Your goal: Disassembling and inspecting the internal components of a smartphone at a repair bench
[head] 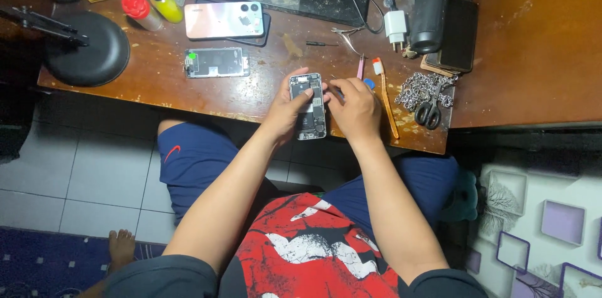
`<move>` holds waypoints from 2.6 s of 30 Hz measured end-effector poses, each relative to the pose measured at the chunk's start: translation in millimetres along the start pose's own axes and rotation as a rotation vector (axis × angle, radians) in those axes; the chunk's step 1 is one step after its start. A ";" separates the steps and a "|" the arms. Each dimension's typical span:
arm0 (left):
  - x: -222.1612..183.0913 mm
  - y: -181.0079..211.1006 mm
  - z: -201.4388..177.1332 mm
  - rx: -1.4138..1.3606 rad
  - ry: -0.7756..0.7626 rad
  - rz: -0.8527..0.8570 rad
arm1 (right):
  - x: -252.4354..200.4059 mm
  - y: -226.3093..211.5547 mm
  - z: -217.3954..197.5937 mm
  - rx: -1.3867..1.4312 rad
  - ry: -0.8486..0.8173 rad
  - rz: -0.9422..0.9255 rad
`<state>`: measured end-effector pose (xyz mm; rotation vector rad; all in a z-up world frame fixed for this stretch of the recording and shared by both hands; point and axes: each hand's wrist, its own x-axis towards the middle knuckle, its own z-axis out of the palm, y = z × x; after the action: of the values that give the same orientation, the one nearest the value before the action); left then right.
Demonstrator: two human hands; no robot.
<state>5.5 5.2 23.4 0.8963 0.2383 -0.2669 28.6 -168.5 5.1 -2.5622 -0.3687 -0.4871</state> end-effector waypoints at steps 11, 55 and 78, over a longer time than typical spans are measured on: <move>14.1 -20.1 -16.5 -0.111 -0.049 -0.014 | -0.6 16.8 -12.1 -0.235 -0.122 0.079; 4.1 -10.3 -3.1 0.069 0.041 0.097 | 8.2 -33.8 -23.8 0.404 -0.040 0.110; 32.3 -45.7 -28.6 0.200 0.037 0.219 | 9.0 -37.0 -19.1 0.149 -0.013 -0.057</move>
<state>18.3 -3.5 -37.5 1.1166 0.1472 -0.0717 18.7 -146.1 39.9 -2.4174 -0.4660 -0.4460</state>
